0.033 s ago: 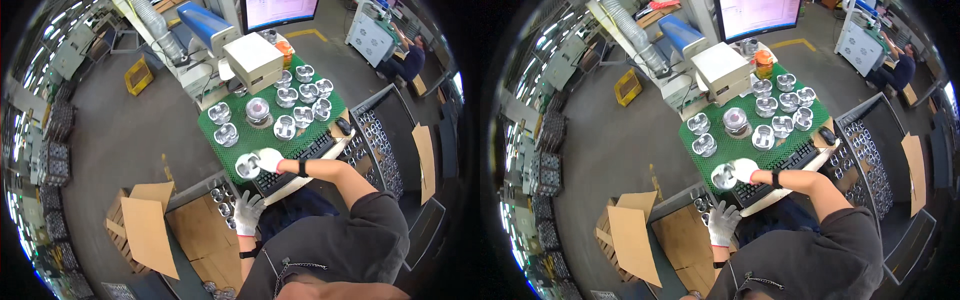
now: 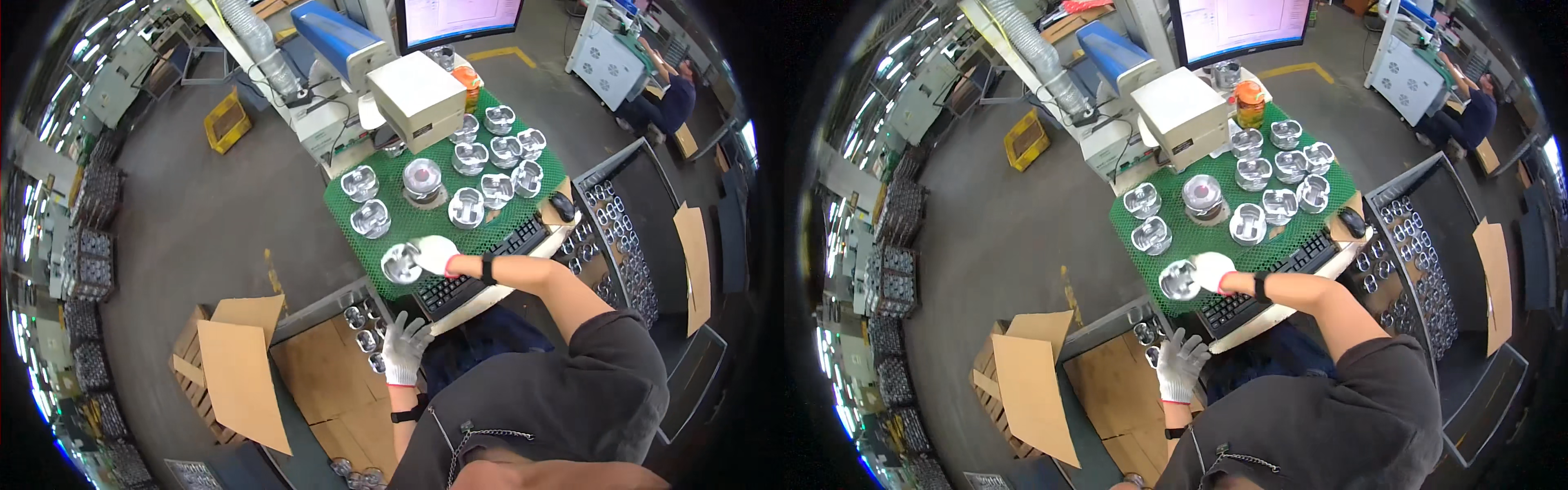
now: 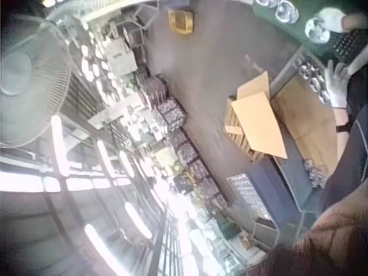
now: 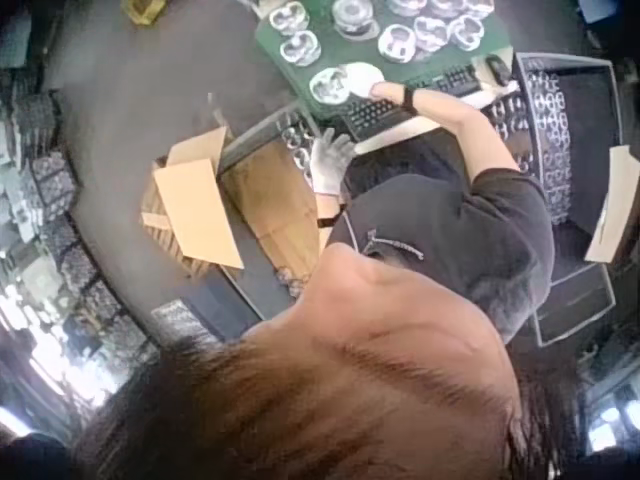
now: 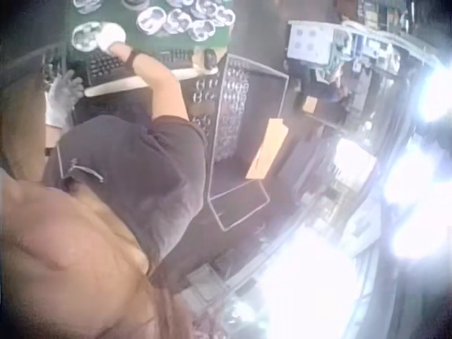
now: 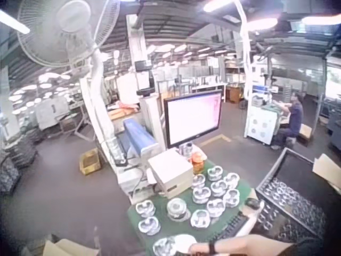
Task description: The worker takes engine pistons from a green textured mat, places them into a metal bin, and then lines the bin with cardboard sheets.
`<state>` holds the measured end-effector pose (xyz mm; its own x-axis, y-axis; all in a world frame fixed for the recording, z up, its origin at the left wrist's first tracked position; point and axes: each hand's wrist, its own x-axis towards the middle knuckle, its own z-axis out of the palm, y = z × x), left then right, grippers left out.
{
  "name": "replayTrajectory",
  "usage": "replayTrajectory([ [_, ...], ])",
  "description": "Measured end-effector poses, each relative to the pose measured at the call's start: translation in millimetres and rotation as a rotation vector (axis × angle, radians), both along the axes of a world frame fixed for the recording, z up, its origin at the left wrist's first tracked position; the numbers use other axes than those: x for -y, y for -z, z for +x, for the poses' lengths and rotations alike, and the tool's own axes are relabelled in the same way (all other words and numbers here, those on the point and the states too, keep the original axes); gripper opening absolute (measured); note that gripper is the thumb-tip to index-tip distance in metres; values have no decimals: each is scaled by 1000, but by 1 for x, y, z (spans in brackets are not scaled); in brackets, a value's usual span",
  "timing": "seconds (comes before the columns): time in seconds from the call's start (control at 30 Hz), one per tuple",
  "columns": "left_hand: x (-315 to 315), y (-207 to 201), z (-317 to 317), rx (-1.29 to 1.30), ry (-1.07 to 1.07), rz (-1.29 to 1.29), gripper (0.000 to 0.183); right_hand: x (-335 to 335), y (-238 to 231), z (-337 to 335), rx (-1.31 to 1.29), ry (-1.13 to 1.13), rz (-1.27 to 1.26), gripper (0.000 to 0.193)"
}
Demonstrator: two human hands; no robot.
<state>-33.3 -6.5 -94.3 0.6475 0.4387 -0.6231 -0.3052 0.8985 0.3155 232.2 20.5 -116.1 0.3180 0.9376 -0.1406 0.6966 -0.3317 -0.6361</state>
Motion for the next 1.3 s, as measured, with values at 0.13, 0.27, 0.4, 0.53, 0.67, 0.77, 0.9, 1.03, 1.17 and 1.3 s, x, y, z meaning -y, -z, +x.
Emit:
replayTrajectory([
  [0.13,8,7,-9,-77,-16,27,55,-48,6,5,18,91,-174,27],
  [0.27,13,16,-11,-258,39,37,60,-30,-14,1,-211,147,-130,44],
  [0.4,7,24,5,-320,106,51,60,33,-27,15,-238,-27,-92,59],
  [0.53,-9,32,29,-268,171,135,59,65,-91,71,263,-278,6,37],
  [0.67,-32,14,71,-261,277,270,65,77,-67,133,613,-341,317,26],
  [0.77,-40,1,87,-222,290,325,57,73,-29,146,733,-477,103,13],
  [0.9,-36,-1,67,-222,250,330,52,62,-52,123,602,-424,39,8],
  [1.03,-26,4,56,-208,154,163,60,60,-80,67,158,-373,-12,31],
  [1.17,-23,-17,53,89,-29,57,67,53,-126,9,-922,-306,-92,40],
  [1.3,-22,-57,43,317,-142,214,85,37,-149,-9,-1644,-21,-228,48],
])
